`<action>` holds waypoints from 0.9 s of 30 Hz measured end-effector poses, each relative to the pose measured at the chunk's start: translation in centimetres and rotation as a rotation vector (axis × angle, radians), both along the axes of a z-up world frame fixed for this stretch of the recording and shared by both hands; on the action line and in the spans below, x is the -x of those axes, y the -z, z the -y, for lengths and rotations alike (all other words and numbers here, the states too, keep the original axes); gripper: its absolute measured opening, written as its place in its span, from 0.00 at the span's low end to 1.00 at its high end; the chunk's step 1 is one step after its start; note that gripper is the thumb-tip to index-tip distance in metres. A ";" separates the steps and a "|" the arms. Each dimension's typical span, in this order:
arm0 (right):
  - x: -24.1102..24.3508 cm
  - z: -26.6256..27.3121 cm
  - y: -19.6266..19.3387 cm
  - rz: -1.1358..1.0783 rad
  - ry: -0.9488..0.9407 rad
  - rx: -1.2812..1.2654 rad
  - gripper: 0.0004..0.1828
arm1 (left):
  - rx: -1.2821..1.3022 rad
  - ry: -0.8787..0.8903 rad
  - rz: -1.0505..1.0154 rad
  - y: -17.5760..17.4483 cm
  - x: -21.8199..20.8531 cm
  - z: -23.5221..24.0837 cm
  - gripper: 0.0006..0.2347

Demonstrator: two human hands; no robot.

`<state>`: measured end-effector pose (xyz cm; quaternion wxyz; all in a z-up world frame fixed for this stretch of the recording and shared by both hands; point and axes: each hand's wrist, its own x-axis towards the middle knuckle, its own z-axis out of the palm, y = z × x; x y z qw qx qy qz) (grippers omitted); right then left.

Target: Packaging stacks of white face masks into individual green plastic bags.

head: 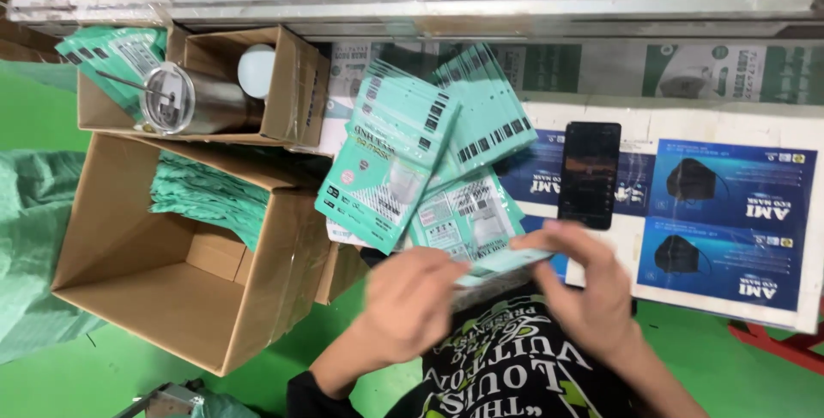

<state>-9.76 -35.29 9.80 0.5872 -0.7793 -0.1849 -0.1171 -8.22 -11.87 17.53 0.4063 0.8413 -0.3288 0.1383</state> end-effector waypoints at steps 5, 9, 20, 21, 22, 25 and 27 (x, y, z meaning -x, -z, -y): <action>-2.6 -2.2 0.7 -0.063 0.017 -0.064 0.21 | 0.059 -0.109 -0.163 -0.5 -3.2 -3.7 0.12; -7.2 -3.2 -1.4 -0.054 0.102 0.099 0.32 | 0.198 -0.314 -0.197 3.2 -9.1 -11.4 0.10; -8.5 4.3 1.5 -0.360 0.343 -0.237 0.34 | 0.306 -0.977 -0.373 17.6 -46.2 -33.5 0.43; -8.3 4.8 1.6 -0.356 0.350 -0.233 0.34 | 0.311 -0.969 -0.375 17.1 -47.3 -31.1 0.43; -8.0 5.3 1.7 -0.409 0.401 -0.232 0.33 | 0.230 -0.859 -0.334 16.7 -48.3 -28.7 0.49; -7.1 6.4 2.3 -0.453 0.475 -0.252 0.32 | 0.316 -0.637 -0.103 19.8 -52.9 -25.2 0.57; -6.6 6.7 2.3 -0.445 0.504 -0.274 0.31 | 0.478 -0.512 0.082 19.6 -53.8 -23.0 0.60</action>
